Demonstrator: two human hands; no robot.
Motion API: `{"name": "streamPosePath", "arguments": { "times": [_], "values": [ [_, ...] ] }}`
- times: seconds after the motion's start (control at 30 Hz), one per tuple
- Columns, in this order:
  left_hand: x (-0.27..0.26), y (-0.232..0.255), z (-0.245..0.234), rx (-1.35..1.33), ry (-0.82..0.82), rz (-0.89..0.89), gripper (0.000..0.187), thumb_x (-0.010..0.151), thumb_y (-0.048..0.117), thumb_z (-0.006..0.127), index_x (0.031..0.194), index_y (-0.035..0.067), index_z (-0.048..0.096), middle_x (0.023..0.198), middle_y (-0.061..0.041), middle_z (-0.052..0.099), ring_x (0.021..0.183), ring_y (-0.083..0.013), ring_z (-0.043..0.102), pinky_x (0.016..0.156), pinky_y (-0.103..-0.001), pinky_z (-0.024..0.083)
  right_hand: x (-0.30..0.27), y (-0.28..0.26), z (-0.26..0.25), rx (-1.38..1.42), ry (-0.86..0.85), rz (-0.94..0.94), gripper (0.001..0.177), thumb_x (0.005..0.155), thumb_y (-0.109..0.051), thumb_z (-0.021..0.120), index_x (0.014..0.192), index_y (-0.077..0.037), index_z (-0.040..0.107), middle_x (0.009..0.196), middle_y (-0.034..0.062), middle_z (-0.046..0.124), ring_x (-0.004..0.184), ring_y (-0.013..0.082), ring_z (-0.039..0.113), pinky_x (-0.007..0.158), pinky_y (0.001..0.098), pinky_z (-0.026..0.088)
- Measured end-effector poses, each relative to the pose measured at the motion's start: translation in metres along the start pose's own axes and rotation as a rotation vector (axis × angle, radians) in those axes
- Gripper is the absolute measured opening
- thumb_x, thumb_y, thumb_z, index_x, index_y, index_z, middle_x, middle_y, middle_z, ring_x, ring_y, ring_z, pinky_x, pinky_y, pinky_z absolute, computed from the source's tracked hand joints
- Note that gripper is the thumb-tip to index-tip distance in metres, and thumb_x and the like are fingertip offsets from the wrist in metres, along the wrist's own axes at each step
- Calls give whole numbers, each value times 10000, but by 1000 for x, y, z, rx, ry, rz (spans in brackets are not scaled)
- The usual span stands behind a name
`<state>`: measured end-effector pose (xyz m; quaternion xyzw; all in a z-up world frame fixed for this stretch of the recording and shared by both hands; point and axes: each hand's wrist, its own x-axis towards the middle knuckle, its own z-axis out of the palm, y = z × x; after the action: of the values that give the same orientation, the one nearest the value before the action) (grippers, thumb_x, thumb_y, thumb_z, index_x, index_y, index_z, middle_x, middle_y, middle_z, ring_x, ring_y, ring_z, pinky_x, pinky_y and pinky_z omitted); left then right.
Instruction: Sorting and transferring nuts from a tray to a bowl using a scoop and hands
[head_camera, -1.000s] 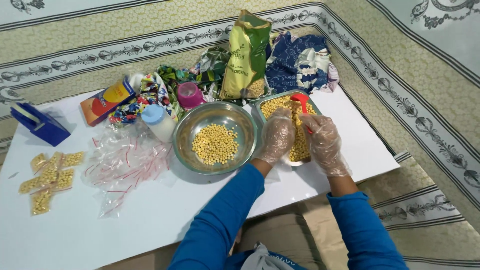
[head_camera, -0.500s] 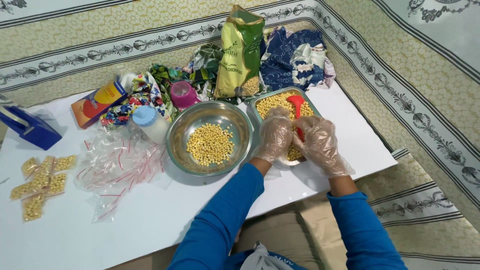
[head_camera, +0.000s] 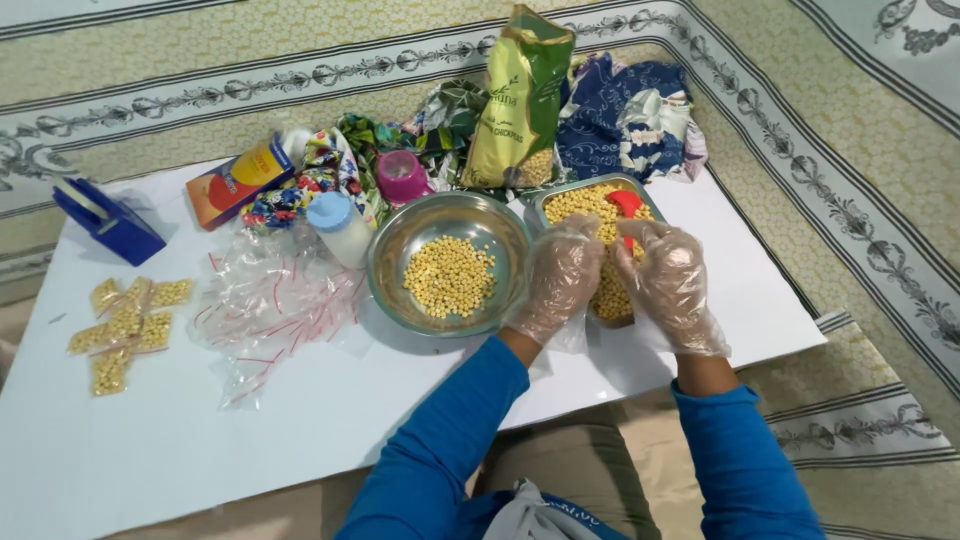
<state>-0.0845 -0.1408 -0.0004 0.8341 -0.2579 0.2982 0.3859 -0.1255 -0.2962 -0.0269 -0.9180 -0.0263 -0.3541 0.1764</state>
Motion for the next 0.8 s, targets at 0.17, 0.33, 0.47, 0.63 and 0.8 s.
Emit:
{"name": "streamPosePath", "arguments": {
  "times": [0.17,0.33,0.47,0.63,0.8],
  "values": [
    [4,-38,-43,-68,39,131,116,851,212,710,826,102,733,731,-129,708,831,-339,740,685,-436,623,29,-62,-13,109,91,-84,202,945,-130,716,1135,-98,778,1019,163,751,983,383,724,839,477,599],
    [6,-104,-92,137,72,87,294,795,262,712,579,113,581,560,-129,595,676,-355,694,563,-479,568,51,-100,42,168,87,-150,205,919,-229,744,1111,-161,766,1030,128,725,989,364,714,817,459,602],
    [-3,-174,-105,69,-191,-39,153,803,174,689,679,89,659,701,-149,677,844,-400,699,659,-474,581,60,-128,92,401,-228,-117,259,905,-200,715,1162,-189,747,1069,130,726,1052,384,692,836,486,588],
    [-17,-214,-83,83,-611,-398,260,852,232,707,1058,91,778,1081,-184,742,1168,-382,659,979,-506,575,52,-176,138,364,-538,14,315,961,-327,651,998,-33,757,827,199,749,951,421,726,745,470,598],
    [1,-180,-97,166,-852,-778,647,855,368,755,1334,-17,551,1349,-175,656,1322,-304,592,1126,-427,497,39,-138,154,27,-483,-443,345,919,-312,664,1123,-42,732,1092,113,730,1175,276,651,1071,246,483]
  ]
}}
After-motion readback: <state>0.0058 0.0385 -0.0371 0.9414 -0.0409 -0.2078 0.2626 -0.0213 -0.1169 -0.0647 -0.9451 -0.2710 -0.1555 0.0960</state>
